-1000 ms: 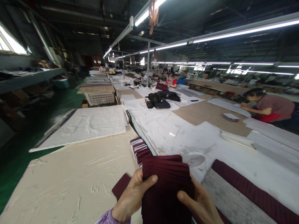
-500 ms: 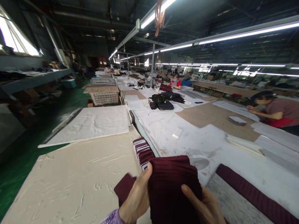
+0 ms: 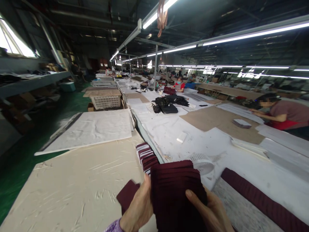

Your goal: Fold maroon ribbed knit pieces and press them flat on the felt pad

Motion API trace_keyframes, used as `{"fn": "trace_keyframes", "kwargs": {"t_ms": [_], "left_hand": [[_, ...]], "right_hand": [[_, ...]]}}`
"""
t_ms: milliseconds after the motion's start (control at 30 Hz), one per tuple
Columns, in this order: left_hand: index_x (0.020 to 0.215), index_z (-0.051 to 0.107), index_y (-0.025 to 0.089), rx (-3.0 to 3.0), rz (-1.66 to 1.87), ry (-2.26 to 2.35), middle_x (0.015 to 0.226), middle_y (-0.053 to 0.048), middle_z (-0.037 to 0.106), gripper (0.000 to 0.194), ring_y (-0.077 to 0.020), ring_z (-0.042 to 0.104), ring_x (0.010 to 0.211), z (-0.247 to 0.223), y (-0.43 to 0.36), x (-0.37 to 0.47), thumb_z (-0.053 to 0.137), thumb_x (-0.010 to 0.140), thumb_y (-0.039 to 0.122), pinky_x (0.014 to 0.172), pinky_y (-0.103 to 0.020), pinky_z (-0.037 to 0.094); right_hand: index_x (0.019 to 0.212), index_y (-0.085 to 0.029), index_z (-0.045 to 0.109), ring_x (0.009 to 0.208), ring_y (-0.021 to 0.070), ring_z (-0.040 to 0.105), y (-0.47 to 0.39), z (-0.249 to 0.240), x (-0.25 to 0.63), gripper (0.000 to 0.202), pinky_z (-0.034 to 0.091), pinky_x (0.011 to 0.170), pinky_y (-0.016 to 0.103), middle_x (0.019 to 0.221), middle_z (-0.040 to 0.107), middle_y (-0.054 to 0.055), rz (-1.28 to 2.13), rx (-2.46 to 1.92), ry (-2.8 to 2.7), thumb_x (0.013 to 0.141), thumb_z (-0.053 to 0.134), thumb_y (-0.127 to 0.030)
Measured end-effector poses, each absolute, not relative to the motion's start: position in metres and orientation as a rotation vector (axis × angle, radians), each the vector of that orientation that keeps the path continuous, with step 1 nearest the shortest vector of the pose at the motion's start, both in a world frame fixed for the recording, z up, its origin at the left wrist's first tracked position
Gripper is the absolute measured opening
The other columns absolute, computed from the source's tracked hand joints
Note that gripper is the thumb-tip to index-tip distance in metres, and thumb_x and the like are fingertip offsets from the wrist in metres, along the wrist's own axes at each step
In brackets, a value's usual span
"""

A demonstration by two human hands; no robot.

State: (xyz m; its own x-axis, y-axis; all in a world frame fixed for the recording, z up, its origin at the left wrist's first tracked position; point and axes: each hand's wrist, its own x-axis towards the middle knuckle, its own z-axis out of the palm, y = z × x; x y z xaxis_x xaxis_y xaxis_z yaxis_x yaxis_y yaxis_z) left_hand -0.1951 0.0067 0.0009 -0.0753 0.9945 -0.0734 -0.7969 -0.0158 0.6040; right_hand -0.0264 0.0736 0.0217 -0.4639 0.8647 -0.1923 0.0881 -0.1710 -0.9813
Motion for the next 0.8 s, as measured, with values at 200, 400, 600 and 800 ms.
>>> {"fn": "trace_keyframes", "kwargs": {"t_ms": [200, 400, 600, 800], "left_hand": [[0.116, 0.062, 0.022, 0.662, 1.565, 0.885, 0.108, -0.007, 0.071, 0.045, -0.0264, 0.063, 0.103, -0.010, 0.005, -0.187, 0.071, 0.073, 0.026, 0.094, -0.039, 0.048], [0.108, 0.067, 0.022, 0.577, 1.501, 0.892, 0.103, -0.006, 0.073, 0.037, -0.0238, 0.065, 0.097, -0.001, 0.002, -0.188, 0.072, 0.071, 0.024, 0.087, -0.034, 0.051], [0.112, 0.066, 0.022, 0.654, 1.388, 0.914, 0.104, -0.006, 0.072, 0.040, -0.0222, 0.067, 0.090, -0.001, -0.004, -0.195, 0.071, 0.073, 0.026, 0.086, -0.034, 0.051], [0.117, 0.063, 0.025, 0.753, 1.357, 0.915, 0.109, -0.005, 0.071, 0.039, -0.0222, 0.064, 0.098, -0.008, -0.006, -0.203, 0.066, 0.078, 0.026, 0.092, -0.036, 0.049]], "right_hand": [[0.101, -0.020, 0.069, 0.091, 0.0281, 0.066, 0.072, 0.028, -0.032, 0.038, 0.053, 0.083, 0.038, 0.096, 0.073, 0.006, 1.607, -1.054, -1.520, 0.074, 0.068, -0.046], [0.109, -0.025, 0.060, 0.102, 0.0249, 0.061, 0.081, 0.033, -0.025, 0.041, 0.050, 0.087, 0.035, 0.115, 0.065, 0.006, 1.421, -0.951, -1.594, 0.073, 0.070, -0.042], [0.103, -0.028, 0.060, 0.107, 0.0237, 0.057, 0.095, 0.043, -0.015, 0.031, 0.049, 0.083, 0.032, 0.123, 0.054, 0.006, 1.308, -0.864, -1.821, 0.076, 0.068, -0.041], [0.101, -0.028, 0.060, 0.104, 0.0237, 0.055, 0.097, 0.040, -0.015, 0.030, 0.048, 0.082, 0.034, 0.124, 0.051, 0.006, 1.428, -0.885, -1.851, 0.077, 0.066, -0.045]]}}
